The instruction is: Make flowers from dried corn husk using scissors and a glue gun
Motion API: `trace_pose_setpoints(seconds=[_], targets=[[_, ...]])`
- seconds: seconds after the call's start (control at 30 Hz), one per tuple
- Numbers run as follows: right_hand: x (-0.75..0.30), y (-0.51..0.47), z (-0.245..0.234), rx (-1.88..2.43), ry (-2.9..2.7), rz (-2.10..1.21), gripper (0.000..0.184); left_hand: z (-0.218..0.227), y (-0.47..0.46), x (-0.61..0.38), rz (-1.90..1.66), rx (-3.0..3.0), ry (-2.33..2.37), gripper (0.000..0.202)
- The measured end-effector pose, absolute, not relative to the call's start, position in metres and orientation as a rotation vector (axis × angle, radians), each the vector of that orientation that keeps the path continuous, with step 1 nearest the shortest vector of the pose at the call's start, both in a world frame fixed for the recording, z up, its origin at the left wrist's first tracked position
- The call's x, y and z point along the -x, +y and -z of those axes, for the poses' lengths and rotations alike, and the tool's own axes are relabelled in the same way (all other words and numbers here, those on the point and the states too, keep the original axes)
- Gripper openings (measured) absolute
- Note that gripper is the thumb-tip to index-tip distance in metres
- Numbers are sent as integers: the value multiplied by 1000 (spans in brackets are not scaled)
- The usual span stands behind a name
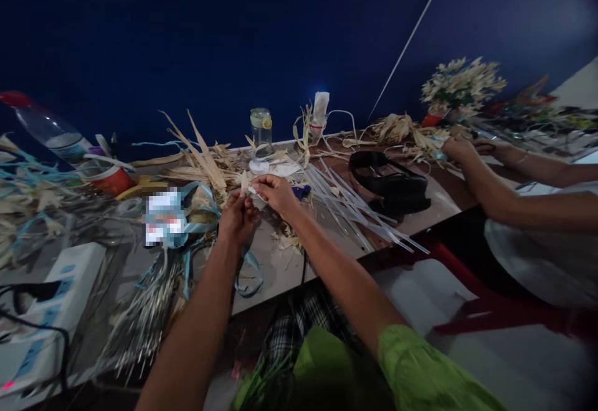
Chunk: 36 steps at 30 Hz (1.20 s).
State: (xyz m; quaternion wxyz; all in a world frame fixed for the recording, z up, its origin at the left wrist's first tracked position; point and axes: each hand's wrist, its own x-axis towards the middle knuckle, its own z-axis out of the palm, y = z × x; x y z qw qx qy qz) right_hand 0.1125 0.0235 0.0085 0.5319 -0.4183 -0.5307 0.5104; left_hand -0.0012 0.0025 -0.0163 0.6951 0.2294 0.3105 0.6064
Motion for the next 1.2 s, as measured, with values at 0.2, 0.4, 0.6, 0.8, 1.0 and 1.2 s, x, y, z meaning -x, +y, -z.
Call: trace_pose_setpoints(seconds=[0.2, 0.4, 0.6, 0.8, 1.0, 1.2], targets=[[-114, 12, -27, 1041, -1454, -1197, 29, 20, 5, 3, -1381, -510, 639, 11], [-169, 35, -34, 1259, -1335, -957, 18, 18, 3, 4, -1378, -472, 614, 12], [-214, 54, -37, 1370, -1212, -804, 22, 17, 3, 3, -1400, -444, 622, 12], [-208, 61, -32, 1465, -1312, -829, 27, 19, 4, 3, -1402, -414, 644, 13], [-195, 83, -23, 1579, -1440, -842, 28, 17, 2, 2, -1394, -422, 636, 16], [-192, 105, -25, 1663, -1524, -658, 16, 14, 0, 2, -1396, -390, 652, 18]])
